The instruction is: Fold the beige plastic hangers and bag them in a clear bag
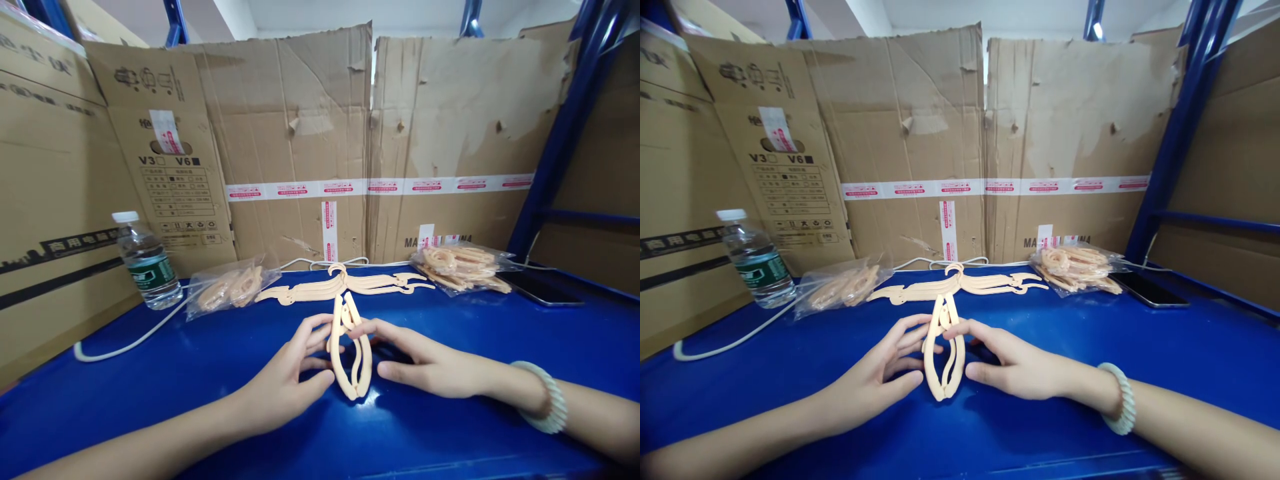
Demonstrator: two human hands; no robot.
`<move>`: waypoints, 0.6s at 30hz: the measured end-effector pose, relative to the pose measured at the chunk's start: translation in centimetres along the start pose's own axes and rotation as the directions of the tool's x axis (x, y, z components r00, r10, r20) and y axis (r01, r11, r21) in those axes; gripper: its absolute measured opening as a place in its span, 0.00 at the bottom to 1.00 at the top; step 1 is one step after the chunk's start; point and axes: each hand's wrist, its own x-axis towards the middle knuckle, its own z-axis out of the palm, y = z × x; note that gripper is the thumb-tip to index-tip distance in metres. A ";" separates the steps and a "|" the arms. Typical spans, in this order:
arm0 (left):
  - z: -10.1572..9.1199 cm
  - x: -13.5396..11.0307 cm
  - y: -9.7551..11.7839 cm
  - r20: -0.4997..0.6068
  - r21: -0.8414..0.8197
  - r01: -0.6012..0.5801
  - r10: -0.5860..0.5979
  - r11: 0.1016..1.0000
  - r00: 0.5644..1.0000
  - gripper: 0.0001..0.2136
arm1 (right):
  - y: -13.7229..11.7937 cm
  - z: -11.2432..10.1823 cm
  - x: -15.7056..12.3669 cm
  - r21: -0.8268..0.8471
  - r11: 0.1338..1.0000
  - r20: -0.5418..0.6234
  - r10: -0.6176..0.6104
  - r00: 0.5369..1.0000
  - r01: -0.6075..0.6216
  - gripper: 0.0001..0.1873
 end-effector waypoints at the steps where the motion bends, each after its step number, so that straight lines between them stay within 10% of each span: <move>1: -0.1 0.0 0.0 -0.004 0.072 -0.016 0.016 0.997 1.000 0.27 | 0.1 0.0 0.0 -0.059 0.998 -0.002 0.006 1.000 -0.006 0.24; 7: -0.8 -0.3 -0.5 -0.007 0.468 -0.031 0.039 0.883 0.999 0.32 | 1.6 0.1 0.0 -0.371 0.928 -0.088 -0.049 0.995 0.013 0.27; 18: -0.9 -2.4 0.7 -0.147 0.434 -0.114 0.194 0.894 0.970 0.21 | 1.9 -0.2 -0.3 -0.465 0.884 -0.221 -0.081 0.972 -0.032 0.23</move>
